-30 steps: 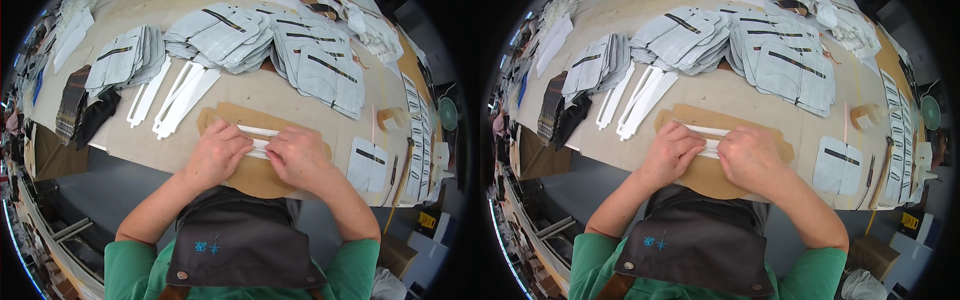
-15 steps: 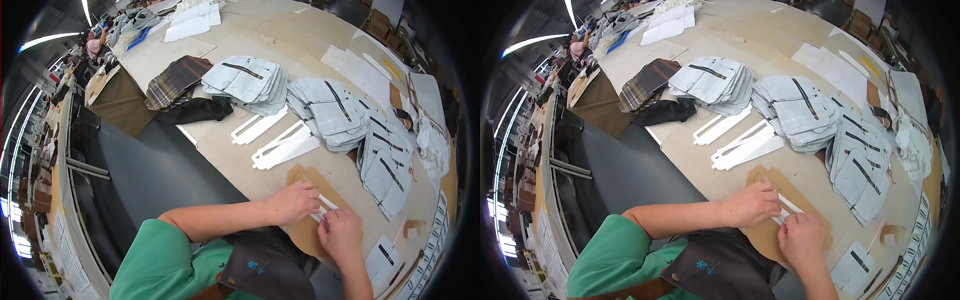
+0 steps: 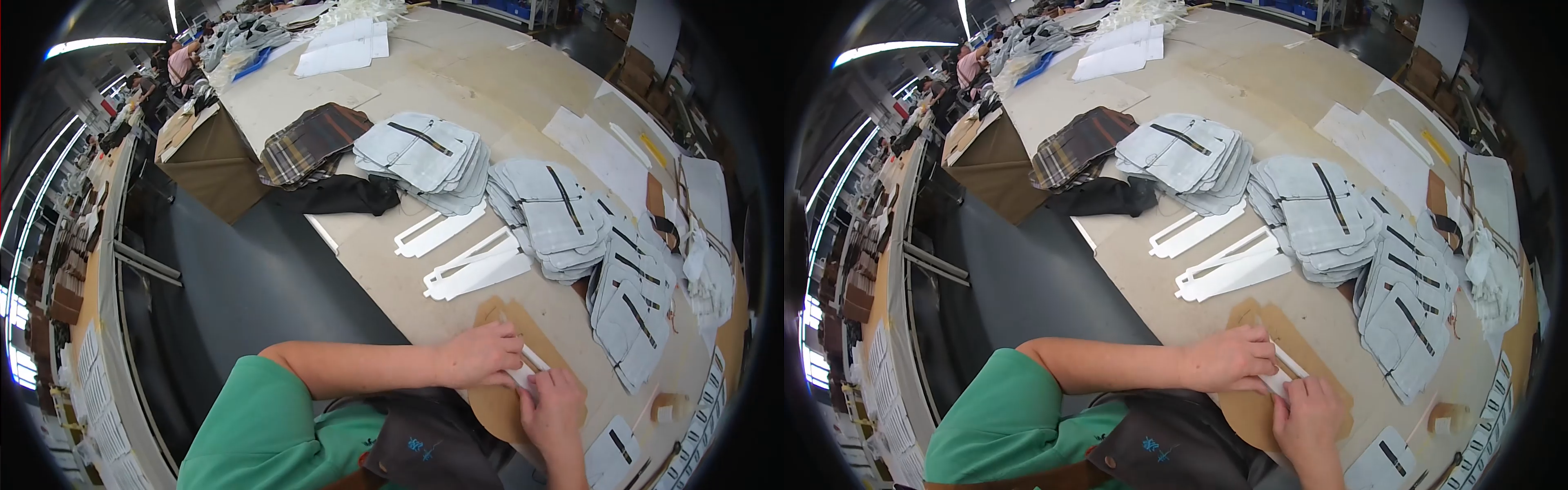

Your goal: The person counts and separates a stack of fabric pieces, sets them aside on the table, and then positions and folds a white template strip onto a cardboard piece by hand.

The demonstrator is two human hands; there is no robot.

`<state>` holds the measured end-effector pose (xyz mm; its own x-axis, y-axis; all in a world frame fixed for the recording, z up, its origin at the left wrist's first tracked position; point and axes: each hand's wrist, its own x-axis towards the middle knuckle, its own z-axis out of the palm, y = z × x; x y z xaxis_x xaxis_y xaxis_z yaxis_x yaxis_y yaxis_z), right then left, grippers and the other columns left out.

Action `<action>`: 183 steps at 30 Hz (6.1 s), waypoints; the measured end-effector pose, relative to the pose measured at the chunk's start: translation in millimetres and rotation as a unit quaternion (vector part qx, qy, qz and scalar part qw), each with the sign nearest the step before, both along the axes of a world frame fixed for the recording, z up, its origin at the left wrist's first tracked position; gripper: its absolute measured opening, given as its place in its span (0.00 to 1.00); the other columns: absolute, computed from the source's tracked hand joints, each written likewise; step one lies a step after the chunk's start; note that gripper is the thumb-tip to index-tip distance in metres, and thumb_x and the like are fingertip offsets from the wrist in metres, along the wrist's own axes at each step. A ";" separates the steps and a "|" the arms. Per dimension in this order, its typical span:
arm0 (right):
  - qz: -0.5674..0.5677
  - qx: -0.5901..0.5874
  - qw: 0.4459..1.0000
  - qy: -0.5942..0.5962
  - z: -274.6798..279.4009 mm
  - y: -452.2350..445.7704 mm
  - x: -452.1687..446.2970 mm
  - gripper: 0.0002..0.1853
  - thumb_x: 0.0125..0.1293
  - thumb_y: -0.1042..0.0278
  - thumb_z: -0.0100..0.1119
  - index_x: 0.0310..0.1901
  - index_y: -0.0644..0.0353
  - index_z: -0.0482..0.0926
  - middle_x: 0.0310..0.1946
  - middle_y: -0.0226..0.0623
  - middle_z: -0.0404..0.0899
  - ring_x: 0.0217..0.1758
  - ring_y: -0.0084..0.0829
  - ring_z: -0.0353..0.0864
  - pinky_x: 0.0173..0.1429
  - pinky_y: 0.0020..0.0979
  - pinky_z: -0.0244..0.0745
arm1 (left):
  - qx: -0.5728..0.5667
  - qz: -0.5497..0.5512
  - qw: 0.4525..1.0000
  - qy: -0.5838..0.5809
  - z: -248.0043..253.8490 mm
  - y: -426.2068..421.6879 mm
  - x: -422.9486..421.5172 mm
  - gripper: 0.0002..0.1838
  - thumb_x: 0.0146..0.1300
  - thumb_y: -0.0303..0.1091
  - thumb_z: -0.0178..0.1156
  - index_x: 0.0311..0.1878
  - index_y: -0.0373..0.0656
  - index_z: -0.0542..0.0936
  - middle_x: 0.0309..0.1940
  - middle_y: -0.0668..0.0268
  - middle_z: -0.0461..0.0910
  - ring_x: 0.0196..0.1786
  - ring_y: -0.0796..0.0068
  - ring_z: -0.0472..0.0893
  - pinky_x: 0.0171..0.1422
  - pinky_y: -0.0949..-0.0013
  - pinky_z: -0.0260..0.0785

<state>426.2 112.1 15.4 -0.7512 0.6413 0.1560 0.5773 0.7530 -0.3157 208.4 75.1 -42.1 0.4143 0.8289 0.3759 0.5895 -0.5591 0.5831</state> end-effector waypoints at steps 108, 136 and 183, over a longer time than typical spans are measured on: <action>-0.040 -0.027 0.984 0.172 -14.3 1.8 31.2 0.15 0.45 0.76 0.77 0.38 0.58 0.85 0.41 0.36 0.86 0.49 0.43 0.79 0.53 0.39 0.74 | 0.079 0.048 0.995 -0.046 -13.4 -3.8 13.1 0.06 0.60 0.33 0.68 0.38 0.43 0.86 0.42 0.67 0.79 0.49 0.64 0.75 0.55 0.63 0.71; 0.014 -0.097 0.995 0.025 -34.8 3.4 53.6 0.32 0.63 0.71 0.64 0.68 0.71 0.70 0.71 0.55 0.69 0.78 0.54 0.64 0.81 0.51 0.55 | -0.036 0.027 0.985 0.164 -0.6 11.5 7.8 0.35 0.75 0.51 0.53 0.76 0.36 0.65 0.79 0.55 0.59 0.83 0.58 0.53 0.86 0.55 0.44; -0.571 0.143 0.728 0.353 -24.5 -2.5 344.9 0.43 0.53 0.65 0.81 0.69 0.64 0.68 0.64 0.43 0.73 0.67 0.37 0.72 0.68 0.39 0.67 | -0.200 0.155 0.915 -0.314 -3.9 15.7 -16.8 0.23 0.82 0.41 0.45 0.56 0.29 0.82 0.61 0.53 0.80 0.66 0.64 0.77 0.76 0.63 0.63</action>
<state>771.1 109.6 -9.1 0.5765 0.6511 0.4937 0.6484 0.0031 -0.7613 191.6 90.7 -46.0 -0.0580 0.9934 0.0991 0.1615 -0.0886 0.9829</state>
